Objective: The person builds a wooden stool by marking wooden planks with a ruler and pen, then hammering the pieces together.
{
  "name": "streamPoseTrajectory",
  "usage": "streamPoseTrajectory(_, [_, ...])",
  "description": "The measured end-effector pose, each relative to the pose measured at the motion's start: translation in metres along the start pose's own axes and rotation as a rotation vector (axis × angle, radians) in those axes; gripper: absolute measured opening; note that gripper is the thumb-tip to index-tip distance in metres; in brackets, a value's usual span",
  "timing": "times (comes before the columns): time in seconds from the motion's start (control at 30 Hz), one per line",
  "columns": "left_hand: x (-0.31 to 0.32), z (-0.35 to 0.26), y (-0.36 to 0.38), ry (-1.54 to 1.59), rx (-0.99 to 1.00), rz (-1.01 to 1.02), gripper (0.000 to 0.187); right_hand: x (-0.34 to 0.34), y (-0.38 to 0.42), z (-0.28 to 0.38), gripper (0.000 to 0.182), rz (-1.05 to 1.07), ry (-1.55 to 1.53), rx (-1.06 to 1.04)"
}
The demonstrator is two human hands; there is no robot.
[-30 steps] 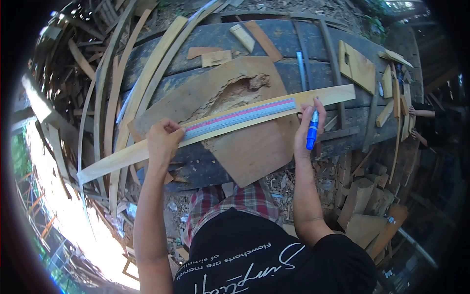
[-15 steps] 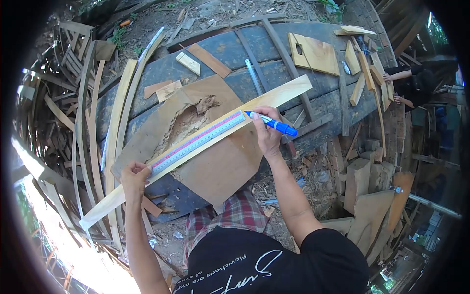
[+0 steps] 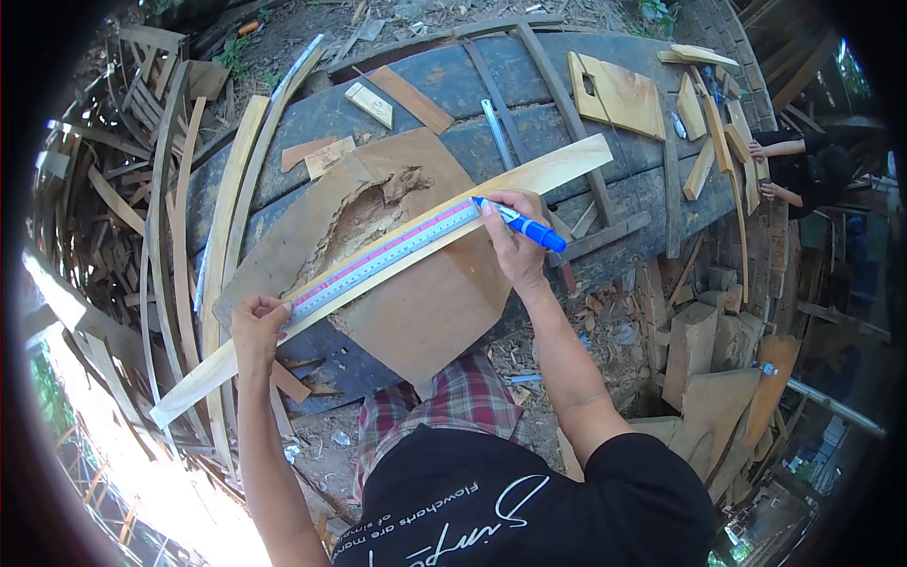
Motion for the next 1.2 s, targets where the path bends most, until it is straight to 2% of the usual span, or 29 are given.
streamPoseTrajectory(0.2, [-0.001,0.002,-0.001,0.005,0.024,0.009,0.015,-0.006,0.001,0.008,0.014,-0.012,0.113,-0.106])
streamPoseTrajectory(0.37, [0.002,0.003,0.005,0.049,0.063,0.012,0.016,-0.008,0.027,-0.007,0.025,-0.126,-0.088,0.084])
streamPoseTrajectory(0.4, [0.005,-0.002,0.009,0.046,0.070,0.013,0.016,-0.010,0.030,-0.009,0.027,-0.118,-0.041,0.084])
streamPoseTrajectory(0.53, [0.039,-0.028,0.024,-0.018,0.113,0.008,0.015,-0.012,0.037,-0.021,0.030,-0.264,-0.268,0.235])
streamPoseTrajectory(0.7, [0.093,-0.059,0.018,-0.074,0.224,0.073,0.015,-0.036,0.025,-0.041,0.036,-0.380,-0.455,0.283])
streamPoseTrajectory(0.77, [0.111,-0.068,0.008,-0.108,0.275,0.065,0.016,-0.051,0.018,-0.056,0.038,-0.492,-0.581,0.250])
streamPoseTrajectory(0.83, [0.128,-0.089,0.007,-0.126,0.285,0.092,0.017,-0.071,0.006,-0.060,0.041,-0.548,-0.578,0.286])
streamPoseTrajectory(0.9, [0.142,-0.106,0.005,-0.159,0.322,0.091,0.018,-0.089,-0.005,-0.073,0.042,-0.542,-0.547,0.196])
streamPoseTrajectory(1.0, [0.162,-0.128,0.001,-0.184,0.345,0.094,0.018,-0.107,-0.021,-0.084,0.041,-0.534,-0.534,0.174])
streamPoseTrajectory(1.2, [0.189,-0.148,-0.014,-0.168,0.371,0.100,0.019,-0.126,-0.036,-0.105,0.041,-0.529,-0.483,0.199])
Point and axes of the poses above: each hand's wrist, its own y-axis away from the middle knuckle, its own x-axis out of the palm, z = x × y, the point moved 1 cm from there along -y, towards the middle knuckle, and after that the axes turned 13 degrees about z, right-handed, at the moved point
